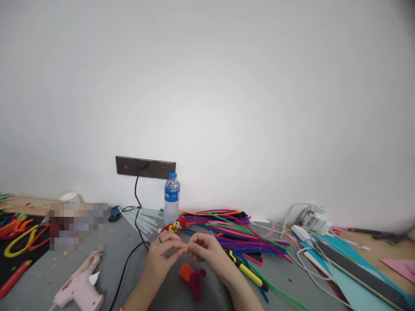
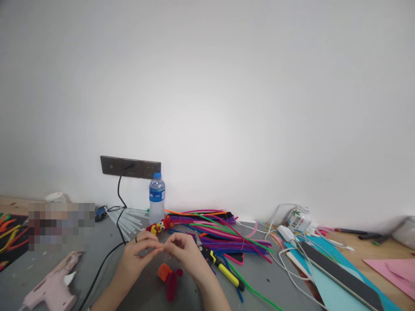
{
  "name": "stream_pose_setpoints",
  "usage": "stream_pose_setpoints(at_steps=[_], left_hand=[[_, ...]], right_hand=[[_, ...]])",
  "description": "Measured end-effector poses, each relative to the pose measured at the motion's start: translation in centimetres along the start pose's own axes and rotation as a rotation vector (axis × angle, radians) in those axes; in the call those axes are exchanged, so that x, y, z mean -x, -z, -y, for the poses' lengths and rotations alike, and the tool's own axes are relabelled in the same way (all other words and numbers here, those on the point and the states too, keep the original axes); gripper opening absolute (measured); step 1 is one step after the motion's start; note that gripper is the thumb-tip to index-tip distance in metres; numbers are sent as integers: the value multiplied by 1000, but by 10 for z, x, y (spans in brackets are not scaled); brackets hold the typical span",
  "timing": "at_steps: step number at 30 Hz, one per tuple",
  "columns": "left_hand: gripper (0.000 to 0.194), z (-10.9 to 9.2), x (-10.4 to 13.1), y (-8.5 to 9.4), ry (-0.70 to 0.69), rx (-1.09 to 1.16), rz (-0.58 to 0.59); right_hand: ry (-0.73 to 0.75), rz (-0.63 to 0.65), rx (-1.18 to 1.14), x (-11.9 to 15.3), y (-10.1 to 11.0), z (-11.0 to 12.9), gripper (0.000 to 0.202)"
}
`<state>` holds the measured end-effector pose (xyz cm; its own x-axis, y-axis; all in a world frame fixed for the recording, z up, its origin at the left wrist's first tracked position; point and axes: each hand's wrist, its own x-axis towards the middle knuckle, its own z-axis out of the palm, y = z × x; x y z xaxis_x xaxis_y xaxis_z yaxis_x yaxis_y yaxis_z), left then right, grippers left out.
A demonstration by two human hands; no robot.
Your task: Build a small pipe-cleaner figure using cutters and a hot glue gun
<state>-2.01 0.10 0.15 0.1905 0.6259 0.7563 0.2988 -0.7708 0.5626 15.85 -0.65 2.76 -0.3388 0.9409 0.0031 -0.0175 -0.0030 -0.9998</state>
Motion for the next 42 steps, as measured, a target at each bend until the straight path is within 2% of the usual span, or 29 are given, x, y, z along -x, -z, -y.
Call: stream_pose_setpoints(at_steps=[8, 13, 16, 19, 21, 22, 25, 27, 30, 33, 36, 42], left_hand=[[7, -1, 1, -2, 144, 61, 5], [8, -2, -1, -3, 231, 173, -26], [12, 1, 0, -5, 266, 244, -39], [14, 4, 1, -7, 284, 327, -76], [16, 5, 1, -8, 283, 380, -102], [16, 4, 2, -8, 278, 402, -110], [16, 3, 2, -10, 266, 445, -129], [16, 3, 2, -11, 263, 453, -124], [15, 2, 2, -12, 265, 432, -72], [14, 3, 3, -12, 272, 415, -37], [15, 3, 3, -12, 283, 422, -52], [18, 4, 0, -11, 278, 427, -95]], right_hand=[[43, -18, 36, 2, 5, 1, 42], [148, -167, 148, 10, 18, 20, 42], [180, -260, 260, 28, 35, 32, 40], [169, -333, 453, 58, 56, 27, 33], [65, -388, 694, 79, 64, 14, 25], [-21, -408, 831, 89, 66, 5, 28], [-305, -475, 1120, 109, 60, -23, 62], [-324, -521, 1215, 112, 51, -34, 70], [-321, -568, 1304, 106, 38, -35, 80], [-403, -556, 1385, 93, 28, -24, 80], [-452, -537, 1469, 81, 19, -15, 73], [-470, -518, 1539, 74, 12, -15, 69]])
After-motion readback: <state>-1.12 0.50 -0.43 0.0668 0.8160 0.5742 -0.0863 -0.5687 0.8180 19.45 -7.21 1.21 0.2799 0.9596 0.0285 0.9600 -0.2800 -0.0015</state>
